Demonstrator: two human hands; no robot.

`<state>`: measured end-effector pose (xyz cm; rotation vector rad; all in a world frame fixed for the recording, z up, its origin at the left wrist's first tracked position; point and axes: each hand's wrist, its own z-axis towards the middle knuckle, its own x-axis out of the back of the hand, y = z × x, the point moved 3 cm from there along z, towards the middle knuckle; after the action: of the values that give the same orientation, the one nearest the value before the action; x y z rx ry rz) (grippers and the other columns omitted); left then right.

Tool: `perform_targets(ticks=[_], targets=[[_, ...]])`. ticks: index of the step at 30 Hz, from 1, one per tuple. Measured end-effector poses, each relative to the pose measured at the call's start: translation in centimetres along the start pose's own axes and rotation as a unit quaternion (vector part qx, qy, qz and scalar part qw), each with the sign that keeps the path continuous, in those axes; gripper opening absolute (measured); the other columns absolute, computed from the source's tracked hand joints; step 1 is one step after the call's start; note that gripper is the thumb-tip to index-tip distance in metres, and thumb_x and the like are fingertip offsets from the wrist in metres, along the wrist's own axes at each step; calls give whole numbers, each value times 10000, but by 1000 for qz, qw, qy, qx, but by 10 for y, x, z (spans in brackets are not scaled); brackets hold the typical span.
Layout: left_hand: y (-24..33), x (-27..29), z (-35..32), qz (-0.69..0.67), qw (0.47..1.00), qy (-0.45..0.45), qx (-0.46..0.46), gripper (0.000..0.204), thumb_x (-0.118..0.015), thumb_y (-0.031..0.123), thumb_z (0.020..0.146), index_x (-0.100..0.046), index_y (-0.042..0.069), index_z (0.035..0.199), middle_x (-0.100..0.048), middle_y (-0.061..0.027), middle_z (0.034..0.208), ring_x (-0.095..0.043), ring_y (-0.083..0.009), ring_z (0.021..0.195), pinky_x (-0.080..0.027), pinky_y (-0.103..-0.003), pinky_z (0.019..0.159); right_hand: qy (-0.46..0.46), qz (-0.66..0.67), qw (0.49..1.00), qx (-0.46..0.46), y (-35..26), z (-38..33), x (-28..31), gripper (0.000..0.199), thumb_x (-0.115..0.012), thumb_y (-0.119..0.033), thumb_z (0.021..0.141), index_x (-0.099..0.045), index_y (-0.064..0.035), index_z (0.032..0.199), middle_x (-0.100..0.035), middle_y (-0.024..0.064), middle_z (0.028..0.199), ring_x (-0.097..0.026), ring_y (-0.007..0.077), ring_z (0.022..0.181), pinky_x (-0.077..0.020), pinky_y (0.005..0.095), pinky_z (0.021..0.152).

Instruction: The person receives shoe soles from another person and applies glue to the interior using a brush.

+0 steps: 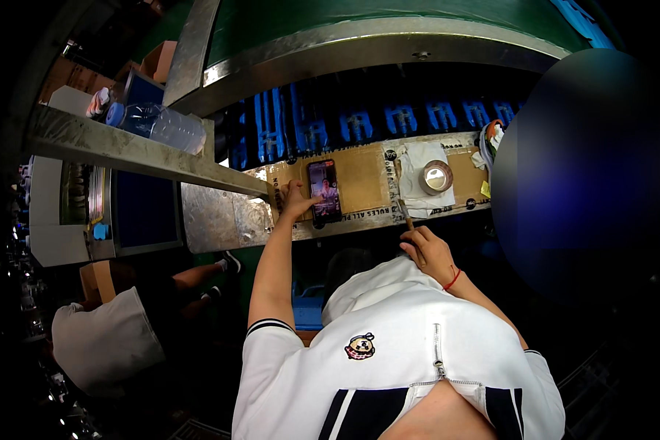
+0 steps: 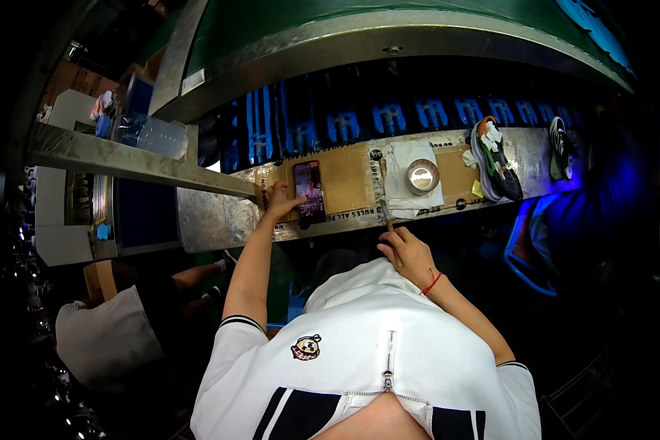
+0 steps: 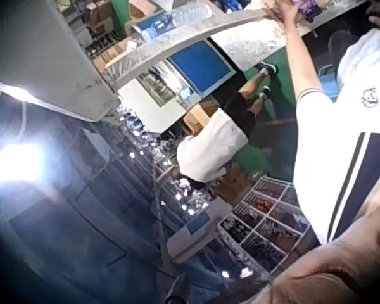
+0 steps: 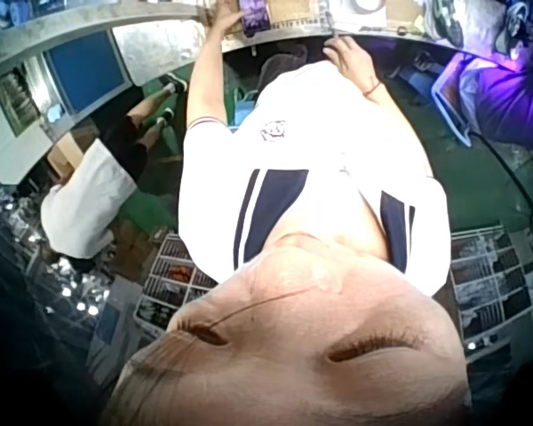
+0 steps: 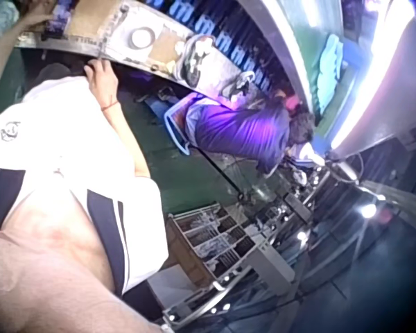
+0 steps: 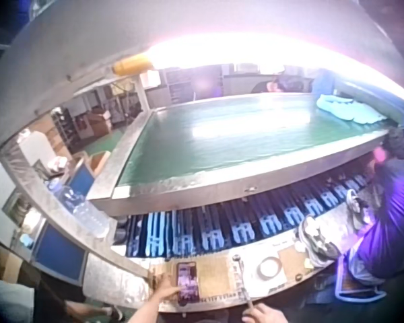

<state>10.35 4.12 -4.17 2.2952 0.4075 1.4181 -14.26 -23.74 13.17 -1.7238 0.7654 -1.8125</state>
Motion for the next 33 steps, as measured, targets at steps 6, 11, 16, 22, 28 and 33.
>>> perform_targets(ticks=[6,11,16,22,28,33], targets=[[-24,-11,25,-138,989,5,58,514,-502,480,906,-535,69,1214,-538,-173,1172,-447,-326,1183,-340,-422,991,12,-5,1000,-1,0,-3,-1,186,-641,-229,852,-614,-83,964,-585,108,908,-615,314,752,-510,377,636],[-45,-17,30,-133,989,14,56,636,-393,593,910,-512,70,1252,-474,-201,1257,-391,-363,1232,-298,-425,1027,10,-2,1000,3,-3,-3,-1,188,-643,-228,851,-616,-79,963,-586,106,904,-615,313,752,-510,376,634],[-24,-5,18,-135,990,-5,46,623,-393,579,916,-509,63,1246,-386,-207,1256,-330,-370,1222,-266,-431,1044,13,-2,1000,-1,-4,-2,-1,188,-644,-227,851,-617,-78,962,-589,107,907,-617,312,757,-512,373,638],[-25,-7,14,-165,985,-7,45,620,-402,583,911,-510,56,1219,-369,-192,1232,-291,-364,1224,-235,-435,1056,10,-5,1000,1,-2,-3,-3,193,-645,-230,850,-620,-74,961,-589,107,905,-618,308,756,-513,368,642],[-21,-6,14,-166,985,-21,47,615,-457,598,881,-512,80,1208,-341,-155,1216,-290,-346,1200,-230,-440,1055,14,-3,1000,-2,-4,-1,-5,186,-643,-226,853,-623,-75,959,-589,106,895,-617,304,747,-511,365,637],[-10,2,10,-132,987,-64,61,757,-691,598,699,-467,94,1217,-297,-119,1198,-290,-317,1182,-283,-419,1039,23,0,1000,4,-3,-2,-6,179,-642,-220,855,-624,-74,957,-589,103,887,-615,301,735,-508,364,626]])
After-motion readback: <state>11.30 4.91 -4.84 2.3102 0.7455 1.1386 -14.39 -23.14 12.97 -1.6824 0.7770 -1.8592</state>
